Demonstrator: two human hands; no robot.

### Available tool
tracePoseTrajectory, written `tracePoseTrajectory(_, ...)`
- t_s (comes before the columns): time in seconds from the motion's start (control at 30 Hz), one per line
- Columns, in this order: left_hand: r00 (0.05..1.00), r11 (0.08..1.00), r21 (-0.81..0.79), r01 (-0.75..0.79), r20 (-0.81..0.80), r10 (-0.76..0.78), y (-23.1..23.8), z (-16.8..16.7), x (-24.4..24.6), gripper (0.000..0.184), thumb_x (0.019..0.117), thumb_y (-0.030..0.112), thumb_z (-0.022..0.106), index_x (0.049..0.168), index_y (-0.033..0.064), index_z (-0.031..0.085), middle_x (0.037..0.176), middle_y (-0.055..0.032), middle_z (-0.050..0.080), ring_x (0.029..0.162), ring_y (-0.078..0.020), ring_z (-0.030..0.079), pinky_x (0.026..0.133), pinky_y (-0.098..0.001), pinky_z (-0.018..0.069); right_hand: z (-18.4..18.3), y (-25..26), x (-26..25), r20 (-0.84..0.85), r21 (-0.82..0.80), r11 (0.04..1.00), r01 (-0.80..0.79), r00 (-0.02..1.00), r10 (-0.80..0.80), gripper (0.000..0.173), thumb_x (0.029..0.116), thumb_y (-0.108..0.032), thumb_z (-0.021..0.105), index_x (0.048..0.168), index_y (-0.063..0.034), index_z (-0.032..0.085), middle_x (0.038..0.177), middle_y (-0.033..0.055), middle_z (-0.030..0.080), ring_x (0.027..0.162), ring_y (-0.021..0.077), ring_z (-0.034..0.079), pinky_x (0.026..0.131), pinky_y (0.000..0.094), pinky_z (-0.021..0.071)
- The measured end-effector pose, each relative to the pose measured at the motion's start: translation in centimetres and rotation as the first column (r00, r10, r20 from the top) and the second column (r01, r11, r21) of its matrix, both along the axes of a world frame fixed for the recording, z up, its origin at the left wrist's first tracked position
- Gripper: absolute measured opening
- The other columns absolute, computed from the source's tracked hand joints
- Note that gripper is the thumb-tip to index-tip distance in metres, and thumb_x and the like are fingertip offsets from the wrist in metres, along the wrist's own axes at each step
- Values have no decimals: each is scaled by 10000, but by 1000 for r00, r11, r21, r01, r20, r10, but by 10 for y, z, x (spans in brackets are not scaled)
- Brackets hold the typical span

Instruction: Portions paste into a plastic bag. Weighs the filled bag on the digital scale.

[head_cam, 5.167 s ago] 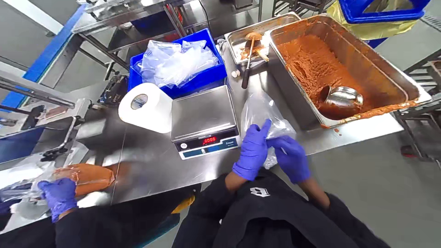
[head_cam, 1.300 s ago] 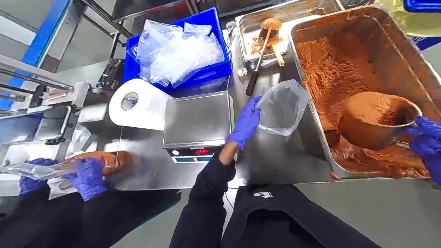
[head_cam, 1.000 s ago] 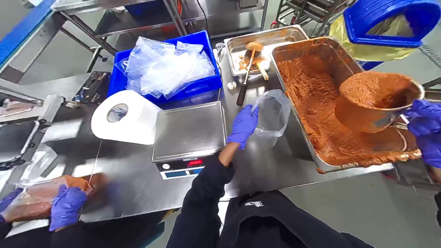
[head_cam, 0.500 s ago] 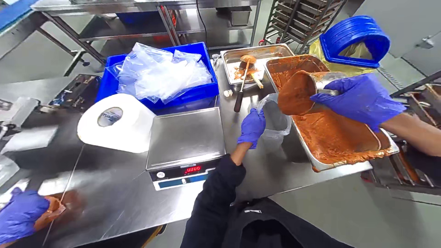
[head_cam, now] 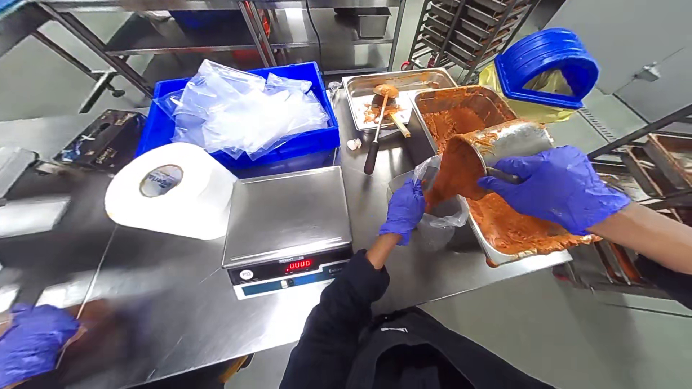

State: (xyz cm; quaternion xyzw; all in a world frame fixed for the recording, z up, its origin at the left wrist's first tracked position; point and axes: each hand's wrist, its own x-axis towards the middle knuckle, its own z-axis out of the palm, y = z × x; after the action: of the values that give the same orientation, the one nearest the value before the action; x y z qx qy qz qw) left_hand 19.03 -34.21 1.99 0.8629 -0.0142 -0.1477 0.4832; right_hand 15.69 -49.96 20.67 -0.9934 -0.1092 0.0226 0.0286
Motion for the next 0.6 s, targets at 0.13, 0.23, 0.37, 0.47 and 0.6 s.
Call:
tracePoseTrajectory(0.13, 1000, 1000, 1, -17, 14, 17, -3, 4, -3, 488, 1129, 281, 253, 1350, -20, 568, 1206, -243, 672, 1159, -373, 650, 1000, -551, 493, -18, -5, -7, 192, -73, 965, -253, 946, 263, 361, 946, -296, 645, 699, -33, 654, 590, 162, 601, 593, 397, 650, 499, 554, 439)
tracePoseTrajectory(0.23, 1000, 1000, -5, -24, 9, 24, -3, 5, -4, 497, 1130, 282, 241, 1368, -16, 560, 1234, -243, 665, 1183, -374, 639, 1015, -552, 483, -25, 5, -15, 273, -200, 919, -339, 882, 384, 320, 909, -229, 644, 670, -18, 610, 550, 164, 559, 537, 406, 635, 433, 523, 428)
tracePoseTrajectory(0.37, 999, 999, -3, -34, 5, 34, -5, 10, -6, 490, 1129, 282, 246, 1348, -8, 575, 1224, -233, 670, 1178, -365, 642, 1007, -551, 486, -24, 27, -23, 94, -325, 896, -302, 932, 349, 241, 921, -137, 661, 730, 8, 637, 635, 199, 612, 655, 434, 672, 525, 545, 481)
tracePoseTrajectory(0.47, 998, 998, -13, -56, 29, 56, -3, 12, -6, 487, 1126, 270, 253, 1332, -16, 589, 1211, -239, 676, 1176, -371, 643, 1014, -551, 481, -21, 39, -23, 1, -386, 878, -282, 952, 306, 225, 954, -118, 626, 789, 32, 658, 701, 228, 637, 721, 456, 680, 582, 562, 492)
tracePoseTrajectory(0.6, 1000, 1000, 14, -28, 11, 28, -2, 13, -7, 485, 1127, 256, 254, 1357, -34, 567, 1250, -249, 660, 1211, -376, 627, 1040, -548, 469, -23, 33, -24, 174, -361, 873, -329, 895, 410, 235, 879, -104, 692, 684, 1, 613, 605, 190, 590, 605, 423, 657, 479, 530, 464)
